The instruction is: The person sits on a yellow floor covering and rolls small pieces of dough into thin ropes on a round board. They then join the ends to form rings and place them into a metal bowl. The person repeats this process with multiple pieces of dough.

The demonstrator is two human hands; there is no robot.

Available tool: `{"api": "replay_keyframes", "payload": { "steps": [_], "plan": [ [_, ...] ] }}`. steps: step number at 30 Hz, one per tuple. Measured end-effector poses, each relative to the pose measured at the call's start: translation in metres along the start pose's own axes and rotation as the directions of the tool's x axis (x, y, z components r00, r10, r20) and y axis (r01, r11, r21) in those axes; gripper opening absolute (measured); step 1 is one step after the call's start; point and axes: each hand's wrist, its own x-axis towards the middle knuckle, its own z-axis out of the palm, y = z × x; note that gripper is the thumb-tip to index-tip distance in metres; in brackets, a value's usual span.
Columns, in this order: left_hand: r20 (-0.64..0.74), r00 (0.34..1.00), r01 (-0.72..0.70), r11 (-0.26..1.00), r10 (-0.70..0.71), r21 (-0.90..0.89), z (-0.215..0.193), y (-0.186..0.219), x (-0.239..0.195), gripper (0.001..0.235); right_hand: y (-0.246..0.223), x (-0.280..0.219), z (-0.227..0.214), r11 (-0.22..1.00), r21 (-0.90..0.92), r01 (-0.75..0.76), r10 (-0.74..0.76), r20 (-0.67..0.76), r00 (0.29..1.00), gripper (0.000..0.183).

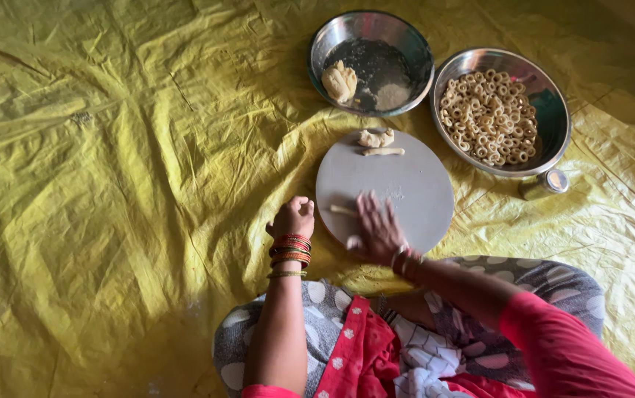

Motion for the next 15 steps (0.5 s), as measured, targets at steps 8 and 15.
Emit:
{"api": "replay_keyframes", "payload": {
  "steps": [8,15],
  "plan": [
    [0.038,0.999,0.037,0.998,-0.039,0.052,0.001,-0.003,0.002,0.034,0.063,0.056,-0.018,0.967,-0.055,-0.250,0.216,-0.350,0.912,0.107],
    [0.103,0.994,0.027,0.996,-0.035,0.080,0.004,-0.004,0.005,0.040,0.011,0.009,0.009,0.989,-0.108,0.099,-0.102,-0.023,0.995,0.107]
  ]
}}
